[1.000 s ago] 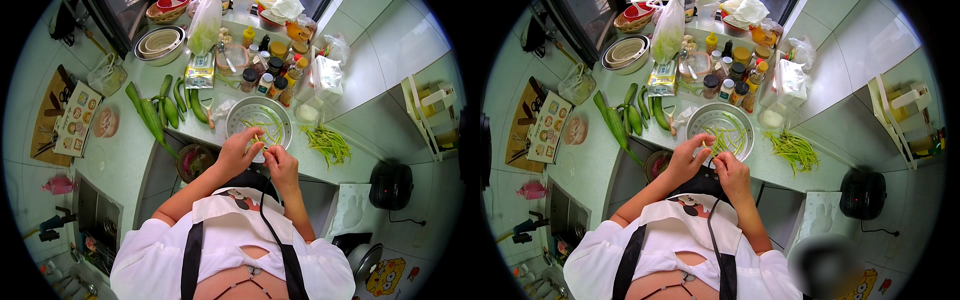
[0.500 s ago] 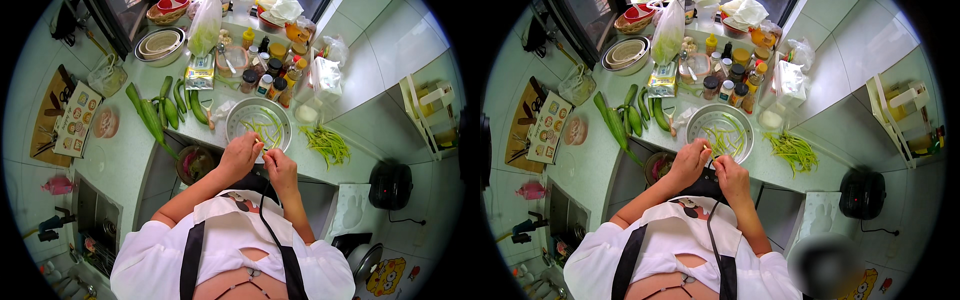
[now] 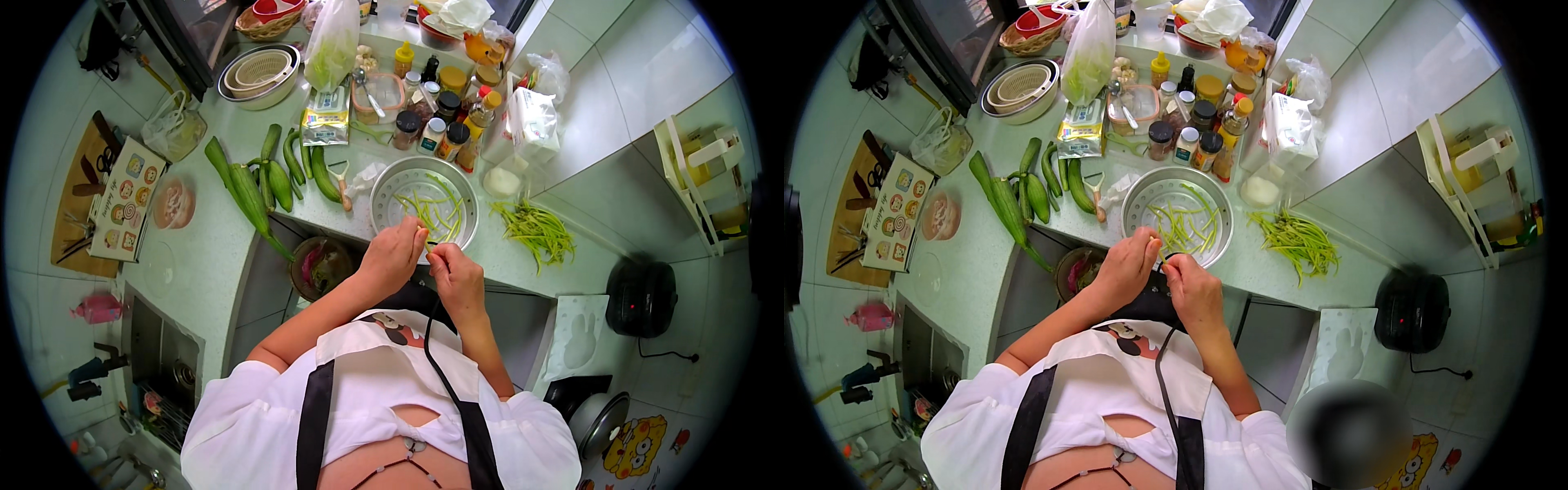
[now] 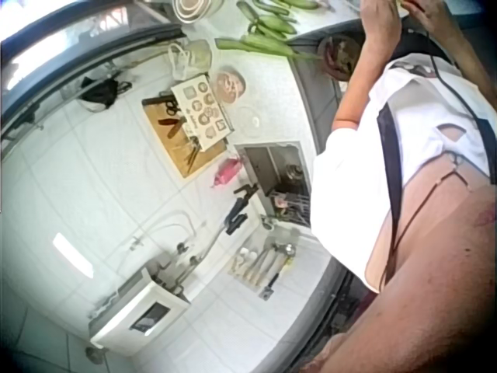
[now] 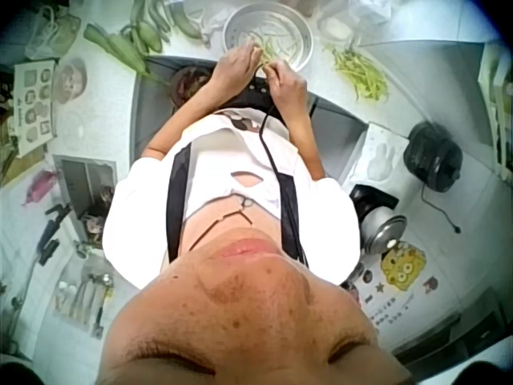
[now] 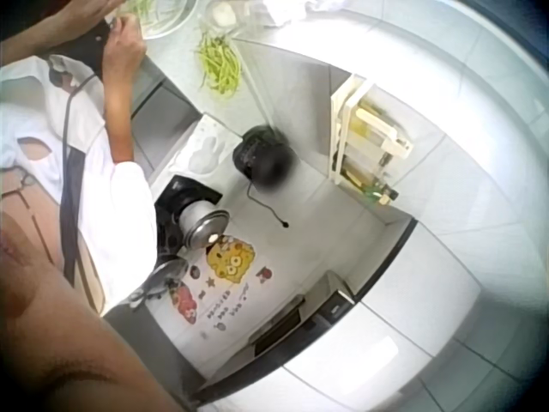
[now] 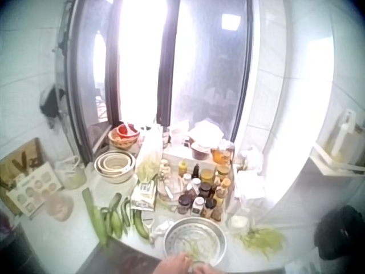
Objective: The person strips the ends and strings from long beans by hand, placing the prepped pieces into a metal bowl.
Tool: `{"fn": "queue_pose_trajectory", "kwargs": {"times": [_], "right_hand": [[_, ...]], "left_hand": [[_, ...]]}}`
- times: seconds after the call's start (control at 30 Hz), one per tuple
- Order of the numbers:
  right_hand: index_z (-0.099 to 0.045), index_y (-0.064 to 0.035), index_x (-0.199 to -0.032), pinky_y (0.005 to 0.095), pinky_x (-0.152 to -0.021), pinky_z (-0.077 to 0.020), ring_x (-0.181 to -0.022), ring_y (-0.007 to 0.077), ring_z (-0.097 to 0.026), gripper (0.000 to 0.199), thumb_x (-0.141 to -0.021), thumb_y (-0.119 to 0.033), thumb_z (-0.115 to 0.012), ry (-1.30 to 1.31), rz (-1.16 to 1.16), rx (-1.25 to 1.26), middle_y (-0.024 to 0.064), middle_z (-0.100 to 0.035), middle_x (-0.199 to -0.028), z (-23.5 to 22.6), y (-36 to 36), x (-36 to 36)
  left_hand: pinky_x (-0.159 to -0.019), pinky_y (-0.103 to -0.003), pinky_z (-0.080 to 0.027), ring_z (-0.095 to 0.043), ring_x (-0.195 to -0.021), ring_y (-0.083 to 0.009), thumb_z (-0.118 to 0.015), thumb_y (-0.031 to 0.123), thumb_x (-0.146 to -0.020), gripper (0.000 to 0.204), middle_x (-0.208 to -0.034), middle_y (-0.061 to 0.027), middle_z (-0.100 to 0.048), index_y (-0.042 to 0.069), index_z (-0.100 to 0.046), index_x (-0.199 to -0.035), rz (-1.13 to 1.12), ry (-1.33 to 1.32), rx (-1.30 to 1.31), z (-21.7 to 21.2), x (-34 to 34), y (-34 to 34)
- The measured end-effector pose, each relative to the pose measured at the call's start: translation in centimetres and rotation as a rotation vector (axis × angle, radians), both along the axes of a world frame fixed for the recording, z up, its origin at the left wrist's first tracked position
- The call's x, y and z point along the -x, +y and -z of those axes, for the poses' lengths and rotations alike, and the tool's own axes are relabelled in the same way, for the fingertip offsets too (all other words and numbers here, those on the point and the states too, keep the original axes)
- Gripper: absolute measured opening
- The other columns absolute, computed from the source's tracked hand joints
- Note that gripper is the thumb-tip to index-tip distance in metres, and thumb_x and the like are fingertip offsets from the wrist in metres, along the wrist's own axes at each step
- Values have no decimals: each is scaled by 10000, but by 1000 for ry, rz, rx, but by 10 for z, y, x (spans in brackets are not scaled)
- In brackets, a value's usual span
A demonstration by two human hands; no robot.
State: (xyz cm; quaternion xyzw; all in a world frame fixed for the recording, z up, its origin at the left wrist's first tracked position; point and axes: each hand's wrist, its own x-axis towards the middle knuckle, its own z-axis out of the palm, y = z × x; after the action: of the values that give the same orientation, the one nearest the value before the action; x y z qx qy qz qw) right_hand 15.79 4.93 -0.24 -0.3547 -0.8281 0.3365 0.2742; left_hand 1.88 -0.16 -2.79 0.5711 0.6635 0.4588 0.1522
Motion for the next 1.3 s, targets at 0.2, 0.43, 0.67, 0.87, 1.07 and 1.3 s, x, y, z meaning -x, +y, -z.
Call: {"fn": "queue_pose_trajectory", "kwargs": {"times": [0.2, 0.43, 0.67, 0.87, 1.07, 1.3], "right_hand": [[-572, -63, -870, 367, -528, -464, -583, 278, -611, 100, -866, -160, -597, 2, 4, -12, 111, -601, -662, 1, -2, 5], [-578, -57, -855, 334, -510, -455, -542, 238, -605, 114, -870, -168, -601, 30, 61, 75, 105, -593, -610, -3, 6, 5], [-578, -61, -858, 347, -518, -456, -545, 255, -599, 115, -875, -173, -596, 0, 17, 70, 111, -585, -616, -10, 1, 9], [-586, -64, -866, 349, -530, -458, -575, 257, -603, 106, -867, -169, -604, 23, 96, -84, 111, -596, -652, -20, 1, 13], [-605, -61, -817, 344, -533, -451, -585, 267, -602, 133, -835, -188, -641, -53, 216, -35, 108, -613, -663, -6, 25, 3], [-598, -69, -792, 403, -571, -462, -636, 301, -617, 168, -807, -226, -655, -228, 213, 36, 103, -637, -680, 93, 71, 15]], "left_hand": [[-591, -442, -427, -565, -706, -374, -455, 186, -946, 152, -745, -191, -570, 43, -493, -917, -13, 64, 116, 4, 4, -1], [-604, -388, -433, -558, -688, -347, -479, 166, -933, 142, -735, -157, -558, 28, -507, -911, 99, -84, 9, -5, 21, -5], [-610, -409, -433, -560, -685, -350, -493, 130, -907, 108, -723, -151, -551, 22, -506, -918, 100, -85, -41, -3, 21, -10], [-599, -457, -442, -569, -702, -386, -502, 151, -888, 111, -732, -185, -574, 46, -525, -914, 170, 134, 157, 6, 14, -17], [-606, -483, -463, -601, -685, -371, -516, 249, -882, 207, -705, -167, -610, 60, -552, -804, -119, 243, 464, 62, 53, -49], [-620, -480, -482, -620, -695, -366, -520, 310, -885, 263, -719, -165, -632, 65, -573, -804, -279, 282, 752, 119, 99, -113]]}}
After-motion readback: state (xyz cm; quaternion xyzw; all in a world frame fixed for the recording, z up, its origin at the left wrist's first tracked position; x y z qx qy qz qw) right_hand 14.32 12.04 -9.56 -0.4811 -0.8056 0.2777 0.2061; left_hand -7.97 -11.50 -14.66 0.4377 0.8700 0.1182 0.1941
